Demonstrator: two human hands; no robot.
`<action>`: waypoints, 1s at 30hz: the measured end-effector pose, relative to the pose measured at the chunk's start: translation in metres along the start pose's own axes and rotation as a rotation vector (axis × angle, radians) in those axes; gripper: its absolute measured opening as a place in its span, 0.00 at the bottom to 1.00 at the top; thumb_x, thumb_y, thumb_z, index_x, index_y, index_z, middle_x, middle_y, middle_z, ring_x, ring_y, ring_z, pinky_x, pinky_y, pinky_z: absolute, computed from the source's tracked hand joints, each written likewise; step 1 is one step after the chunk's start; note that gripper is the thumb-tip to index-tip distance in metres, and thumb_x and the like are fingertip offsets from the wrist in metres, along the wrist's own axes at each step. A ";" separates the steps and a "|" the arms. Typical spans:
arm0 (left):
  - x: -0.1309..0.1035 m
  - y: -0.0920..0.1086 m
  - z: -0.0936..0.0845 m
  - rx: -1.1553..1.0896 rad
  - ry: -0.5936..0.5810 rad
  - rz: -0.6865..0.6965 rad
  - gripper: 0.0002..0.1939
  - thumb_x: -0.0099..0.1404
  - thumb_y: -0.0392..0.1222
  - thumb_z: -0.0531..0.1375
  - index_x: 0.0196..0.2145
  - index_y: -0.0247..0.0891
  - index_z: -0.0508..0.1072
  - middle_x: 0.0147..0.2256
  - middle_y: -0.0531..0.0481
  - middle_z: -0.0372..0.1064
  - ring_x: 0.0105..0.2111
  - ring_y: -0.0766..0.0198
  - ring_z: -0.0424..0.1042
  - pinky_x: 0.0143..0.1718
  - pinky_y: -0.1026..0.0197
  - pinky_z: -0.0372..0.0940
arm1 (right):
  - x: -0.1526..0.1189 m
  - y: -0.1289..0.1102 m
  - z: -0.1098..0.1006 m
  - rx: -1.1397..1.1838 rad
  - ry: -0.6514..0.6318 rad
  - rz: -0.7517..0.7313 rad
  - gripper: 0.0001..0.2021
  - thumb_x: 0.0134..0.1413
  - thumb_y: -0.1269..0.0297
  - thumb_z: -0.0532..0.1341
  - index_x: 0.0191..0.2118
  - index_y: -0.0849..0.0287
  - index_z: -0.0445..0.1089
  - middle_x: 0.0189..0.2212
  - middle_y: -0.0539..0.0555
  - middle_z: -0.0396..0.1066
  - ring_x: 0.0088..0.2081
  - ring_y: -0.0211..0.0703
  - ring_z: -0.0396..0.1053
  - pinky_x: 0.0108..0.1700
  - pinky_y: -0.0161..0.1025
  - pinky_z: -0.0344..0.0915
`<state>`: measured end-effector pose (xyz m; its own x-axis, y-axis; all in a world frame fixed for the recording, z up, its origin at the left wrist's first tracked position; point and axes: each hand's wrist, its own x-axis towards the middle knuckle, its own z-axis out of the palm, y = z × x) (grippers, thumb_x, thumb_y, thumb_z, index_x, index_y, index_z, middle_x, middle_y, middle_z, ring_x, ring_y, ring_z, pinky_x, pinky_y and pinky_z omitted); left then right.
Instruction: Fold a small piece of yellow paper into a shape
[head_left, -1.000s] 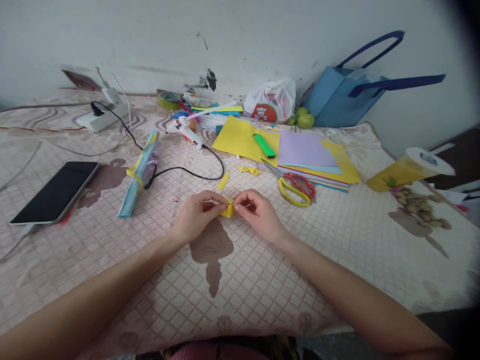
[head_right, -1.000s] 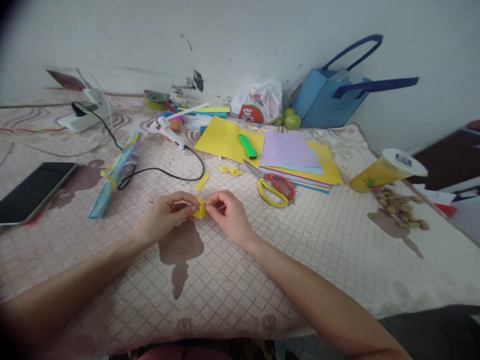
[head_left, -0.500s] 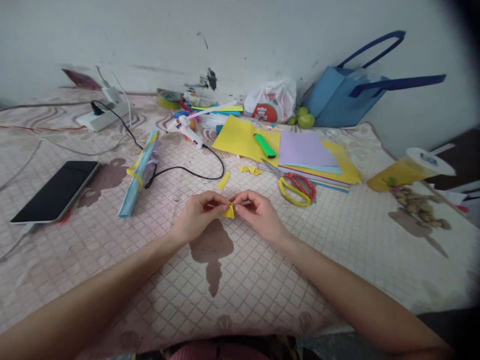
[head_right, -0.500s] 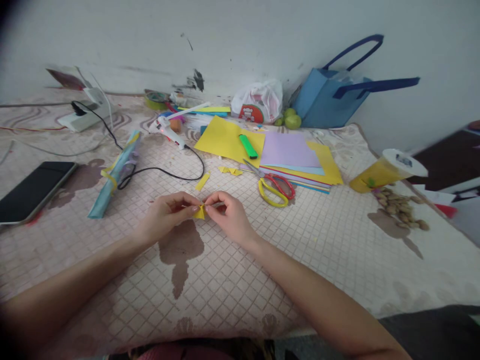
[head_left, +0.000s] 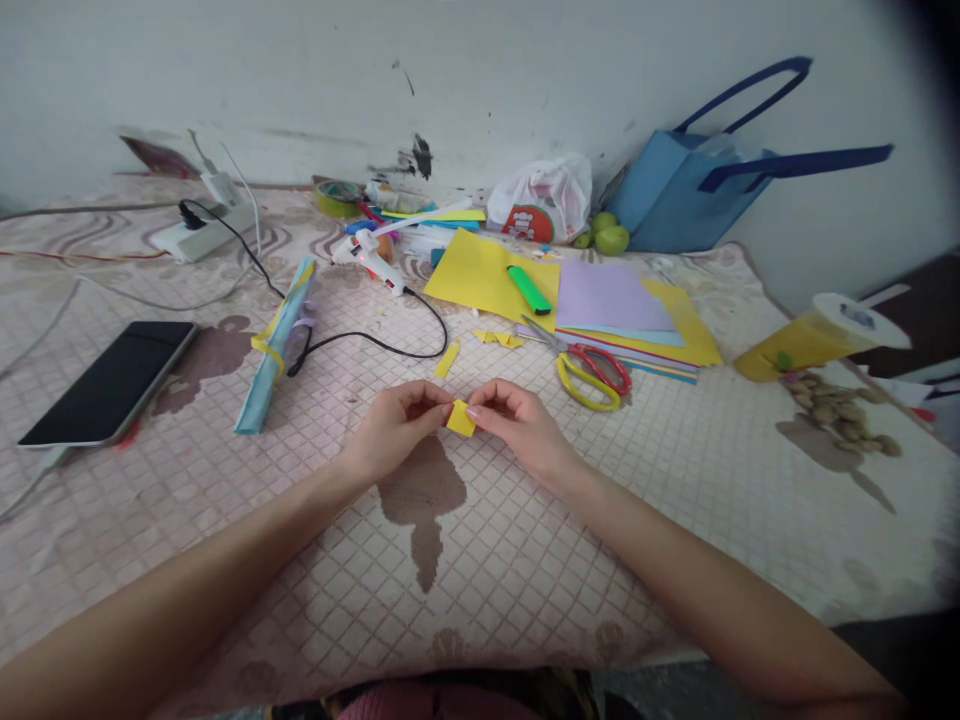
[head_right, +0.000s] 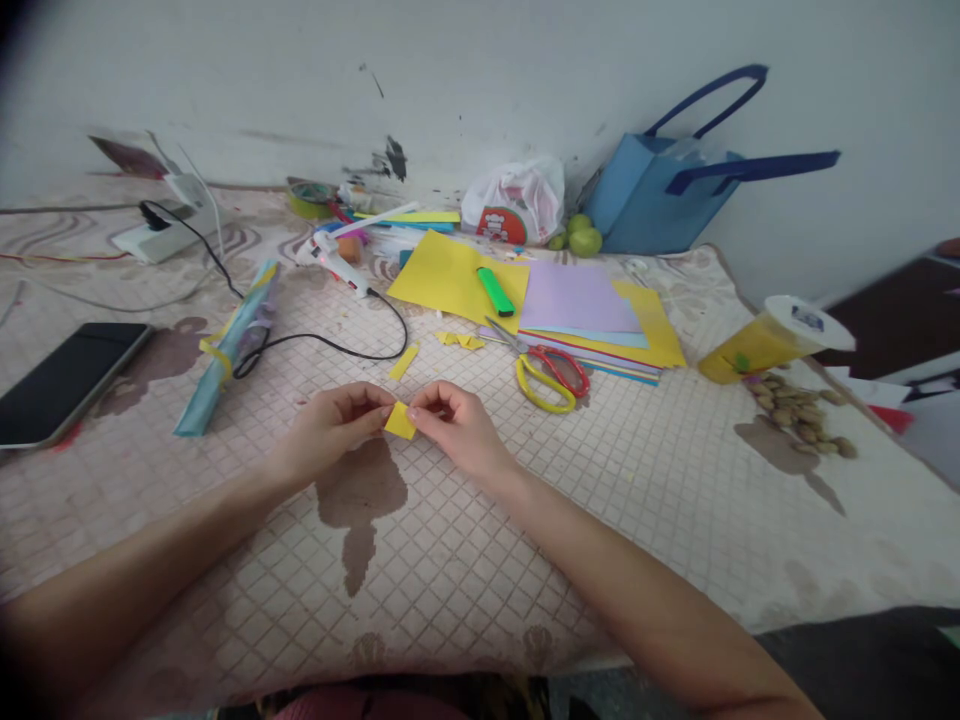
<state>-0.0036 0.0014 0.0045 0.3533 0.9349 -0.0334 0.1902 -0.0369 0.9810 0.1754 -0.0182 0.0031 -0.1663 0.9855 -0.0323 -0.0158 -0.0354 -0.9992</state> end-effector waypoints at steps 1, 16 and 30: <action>0.000 0.001 0.000 0.009 0.003 -0.002 0.09 0.59 0.43 0.61 0.32 0.34 0.73 0.29 0.50 0.72 0.28 0.67 0.69 0.30 0.64 0.64 | 0.000 0.000 0.000 0.006 -0.001 0.003 0.05 0.48 0.64 0.64 0.29 0.59 0.68 0.29 0.49 0.69 0.31 0.36 0.65 0.36 0.37 0.61; -0.003 0.009 0.002 0.044 -0.032 -0.029 0.15 0.62 0.50 0.59 0.28 0.33 0.73 0.26 0.49 0.71 0.24 0.68 0.68 0.27 0.66 0.63 | -0.002 0.001 0.003 0.042 0.052 0.041 0.06 0.48 0.65 0.64 0.27 0.59 0.67 0.24 0.47 0.67 0.27 0.35 0.64 0.32 0.36 0.61; -0.002 0.011 0.001 -0.264 -0.094 -0.297 0.10 0.54 0.45 0.65 0.27 0.35 0.73 0.23 0.51 0.71 0.23 0.69 0.67 0.26 0.66 0.63 | 0.000 -0.002 0.002 0.186 0.001 0.175 0.10 0.43 0.61 0.68 0.26 0.59 0.67 0.23 0.46 0.68 0.25 0.33 0.63 0.29 0.34 0.60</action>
<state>-0.0013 -0.0008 0.0153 0.4027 0.8544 -0.3283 0.0592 0.3336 0.9408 0.1732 -0.0184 0.0053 -0.1816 0.9618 -0.2048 -0.1682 -0.2356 -0.9572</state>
